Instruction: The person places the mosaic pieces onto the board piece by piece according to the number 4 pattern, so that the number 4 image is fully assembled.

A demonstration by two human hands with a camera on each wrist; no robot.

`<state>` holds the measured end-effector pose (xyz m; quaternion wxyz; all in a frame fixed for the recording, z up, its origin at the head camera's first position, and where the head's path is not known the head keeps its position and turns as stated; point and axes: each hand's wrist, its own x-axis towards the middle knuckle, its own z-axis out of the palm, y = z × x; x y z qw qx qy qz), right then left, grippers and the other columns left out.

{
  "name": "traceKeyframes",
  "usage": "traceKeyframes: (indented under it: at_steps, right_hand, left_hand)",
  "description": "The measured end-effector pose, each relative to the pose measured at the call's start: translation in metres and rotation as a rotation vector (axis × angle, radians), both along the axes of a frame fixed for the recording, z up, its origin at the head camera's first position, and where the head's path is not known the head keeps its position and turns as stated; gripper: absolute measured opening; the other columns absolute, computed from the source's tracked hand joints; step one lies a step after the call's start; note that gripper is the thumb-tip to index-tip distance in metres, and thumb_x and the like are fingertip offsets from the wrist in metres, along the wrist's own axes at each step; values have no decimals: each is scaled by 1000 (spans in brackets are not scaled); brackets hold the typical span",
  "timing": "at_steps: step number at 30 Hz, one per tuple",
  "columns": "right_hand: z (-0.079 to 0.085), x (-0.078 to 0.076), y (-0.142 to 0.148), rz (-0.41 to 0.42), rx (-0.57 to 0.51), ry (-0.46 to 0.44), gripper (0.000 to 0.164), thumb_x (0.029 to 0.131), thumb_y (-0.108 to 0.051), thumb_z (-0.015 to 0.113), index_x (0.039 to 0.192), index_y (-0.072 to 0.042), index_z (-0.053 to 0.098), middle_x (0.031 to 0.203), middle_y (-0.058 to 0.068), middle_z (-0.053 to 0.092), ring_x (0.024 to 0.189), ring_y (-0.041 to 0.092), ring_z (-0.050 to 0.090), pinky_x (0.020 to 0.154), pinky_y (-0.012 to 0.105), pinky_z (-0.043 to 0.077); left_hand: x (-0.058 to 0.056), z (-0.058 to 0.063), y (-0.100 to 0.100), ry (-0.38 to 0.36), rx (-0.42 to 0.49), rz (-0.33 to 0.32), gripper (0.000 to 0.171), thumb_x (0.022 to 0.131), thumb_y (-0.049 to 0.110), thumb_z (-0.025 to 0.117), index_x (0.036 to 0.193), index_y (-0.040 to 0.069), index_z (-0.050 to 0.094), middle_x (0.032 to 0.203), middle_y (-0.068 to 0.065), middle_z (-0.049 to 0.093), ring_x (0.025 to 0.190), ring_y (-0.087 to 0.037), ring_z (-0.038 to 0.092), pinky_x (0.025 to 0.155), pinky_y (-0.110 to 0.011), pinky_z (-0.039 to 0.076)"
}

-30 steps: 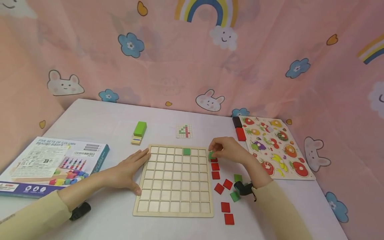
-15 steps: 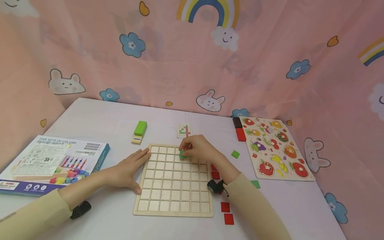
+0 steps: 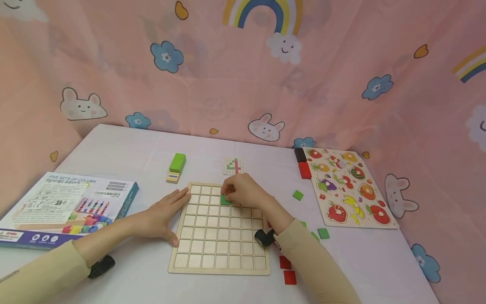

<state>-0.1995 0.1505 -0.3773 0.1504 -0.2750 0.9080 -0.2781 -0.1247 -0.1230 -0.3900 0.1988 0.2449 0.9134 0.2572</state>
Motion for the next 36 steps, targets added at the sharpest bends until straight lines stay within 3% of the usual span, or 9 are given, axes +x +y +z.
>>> traceKeyframes:
  at_steps: [8, 12, 18, 25, 29, 36]
  right_hand:
    - [-2, 1, -3, 5, 42, 40, 5, 86, -11, 75, 89, -15, 76, 81, -5, 72, 75, 7, 60, 71, 24, 51]
    - [4, 1, 6, -36, 47, 41, 9, 87, -12, 74, 96, -15, 76, 85, -3, 70, 76, 11, 59, 71, 26, 50]
    - [15, -6, 45, -125, 45, 47, 15, 89, -12, 71, 104, -11, 75, 92, 3, 70, 80, 16, 58, 70, 27, 49]
    - [20, -18, 111, -248, 95, 78, 16, 89, -9, 68, 103, -5, 74, 92, 8, 71, 81, 18, 56, 70, 27, 46]
    - [21, -20, 147, -272, 123, 29, 17, 89, -8, 68, 105, -3, 72, 96, 12, 71, 83, 18, 56, 70, 26, 47]
    - [22, -17, 185, -236, 147, -142, 25, 87, -1, 67, 112, -4, 70, 106, 16, 69, 95, 24, 59, 76, 27, 52]
  left_hand:
    - [1, -2, -1, -4, 8, 7, 130, 56, 40, 92, 156, -2, 20, 166, -22, 9, 153, -48, 6, 113, -75, 19]
    - [0, -4, -2, -4, 9, 8, 130, 56, 40, 92, 156, -1, 20, 167, -21, 8, 153, -48, 6, 114, -74, 18]
    - [0, -3, -2, -1, 15, 4, 129, 57, 39, 92, 156, -2, 20, 167, -21, 8, 153, -48, 7, 115, -73, 18]
    - [1, -2, -1, -4, 12, 8, 129, 56, 39, 92, 156, -2, 20, 167, -22, 9, 153, -48, 7, 114, -74, 19]
    - [1, -2, -1, -7, 13, 5, 129, 56, 39, 91, 156, -2, 20, 167, -22, 8, 153, -48, 6, 113, -75, 19]
    - [1, -1, -1, -5, 11, -1, 130, 56, 41, 91, 156, -2, 19, 167, -22, 7, 153, -49, 6, 112, -76, 20]
